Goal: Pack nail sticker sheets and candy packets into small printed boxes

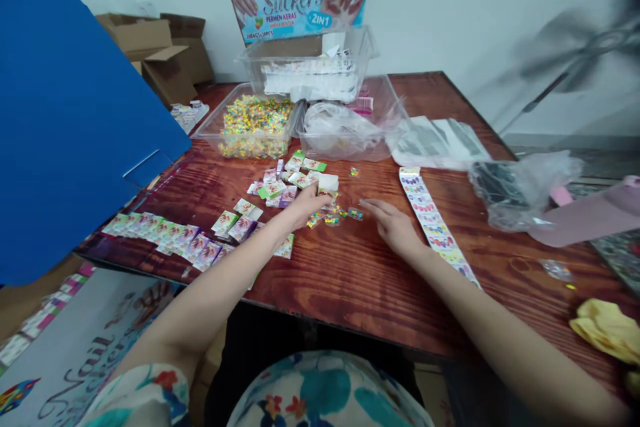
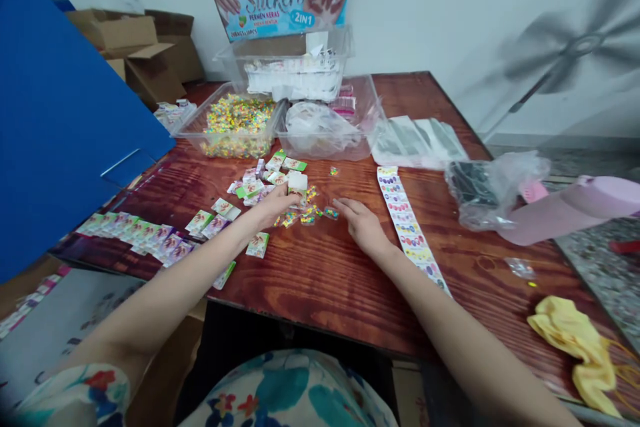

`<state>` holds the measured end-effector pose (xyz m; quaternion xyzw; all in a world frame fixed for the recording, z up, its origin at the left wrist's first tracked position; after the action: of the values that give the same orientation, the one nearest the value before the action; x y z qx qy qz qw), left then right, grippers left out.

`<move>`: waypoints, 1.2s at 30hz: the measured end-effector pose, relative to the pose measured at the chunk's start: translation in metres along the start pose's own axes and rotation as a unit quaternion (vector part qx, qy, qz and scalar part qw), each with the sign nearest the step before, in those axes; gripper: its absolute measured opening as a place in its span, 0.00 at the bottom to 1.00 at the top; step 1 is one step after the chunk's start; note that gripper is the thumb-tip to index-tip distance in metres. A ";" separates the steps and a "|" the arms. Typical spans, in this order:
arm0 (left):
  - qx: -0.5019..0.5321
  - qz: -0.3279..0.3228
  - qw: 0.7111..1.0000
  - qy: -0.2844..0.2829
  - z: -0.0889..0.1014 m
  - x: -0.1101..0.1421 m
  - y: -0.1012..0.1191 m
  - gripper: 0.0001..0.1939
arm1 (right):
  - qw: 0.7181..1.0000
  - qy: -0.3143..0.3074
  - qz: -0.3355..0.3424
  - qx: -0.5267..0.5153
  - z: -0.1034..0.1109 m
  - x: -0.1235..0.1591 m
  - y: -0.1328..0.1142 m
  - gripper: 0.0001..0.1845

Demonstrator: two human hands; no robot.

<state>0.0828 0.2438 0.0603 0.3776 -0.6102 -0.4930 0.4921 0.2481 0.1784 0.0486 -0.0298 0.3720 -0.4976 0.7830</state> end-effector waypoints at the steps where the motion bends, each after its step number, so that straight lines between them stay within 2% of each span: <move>1: 0.035 0.038 0.999 0.000 -0.002 0.004 -0.008 0.12 | 1.000 -0.014 0.015 0.003 -0.008 -0.002 0.003 0.28; 5: 0.066 0.094 0.993 -0.011 -0.001 0.024 -0.023 0.08 | 0.997 -0.058 0.056 0.000 -0.035 -0.002 0.007 0.23; 9: 0.068 0.130 0.989 -0.025 0.001 0.042 -0.035 0.04 | 0.994 -0.089 0.059 -0.004 -0.047 0.003 0.007 0.17; 13: 0.030 0.153 0.987 -0.028 -0.002 0.059 -0.050 0.05 | 0.997 -0.075 -0.002 -0.033 -0.041 0.000 0.009 0.17; 16: -0.015 0.154 0.988 -0.002 0.001 0.073 -0.059 0.09 | 0.995 -0.023 -0.074 -0.065 -0.022 -0.004 0.005 0.15; 17: -0.032 0.155 0.987 0.007 0.003 0.078 -0.061 0.12 | 0.988 -0.003 -0.114 -0.107 -0.014 -0.005 0.003 0.14; 19: -0.082 0.161 0.984 0.013 0.004 0.089 -0.064 0.16 | 0.953 0.015 -0.192 -0.233 -0.004 -0.002 -0.005 0.13; 21: -0.135 0.156 0.978 0.006 0.004 0.099 -0.065 0.17 | 0.912 -0.006 -0.226 -0.343 0.001 0.000 -0.025 0.14; 23: -0.162 0.140 0.977 -0.004 0.002 0.106 -0.065 0.14 | 0.901 -0.032 -0.217 -0.374 0.006 0.001 -0.047 0.12; 26: -0.176 0.100 0.979 -0.008 0.003 0.111 -0.066 0.11 | 0.935 -0.081 -0.150 -0.310 0.010 0.001 -0.076 0.09; 28: -0.226 0.057 0.973 0.001 0.006 0.112 -0.064 0.09 | 0.954 -0.113 -0.093 -0.262 0.009 0.000 -0.091 0.08; 32: -0.371 -0.022 0.928 0.013 0.005 0.117 -0.055 0.05 | 0.955 -0.168 -0.013 -0.243 0.007 -0.004 -0.112 0.10; 34: -0.430 -0.038 0.902 0.017 0.004 0.122 -0.051 0.06 | 0.947 -0.205 -0.001 -0.247 0.001 -0.003 -0.117 0.10; 36: -0.460 -0.043 0.887 0.022 0.002 0.126 -0.047 0.07 | 0.942 -0.222 -0.017 -0.250 -0.005 -0.002 -0.116 0.08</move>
<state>0.0505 0.1146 0.0433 0.1455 -0.2870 -0.7304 0.6025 0.1565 0.1232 0.0941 -0.3412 0.3006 -0.3824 0.8044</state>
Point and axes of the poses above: each hand's wrist, its own x-axis away from the middle knuckle, its own z-axis out of the back of the hand, y = z × x, the point moved 9 cm from there along -x, towards the middle knuckle, and after that the axes turned 7 degrees about y, right-handed, at the moved point
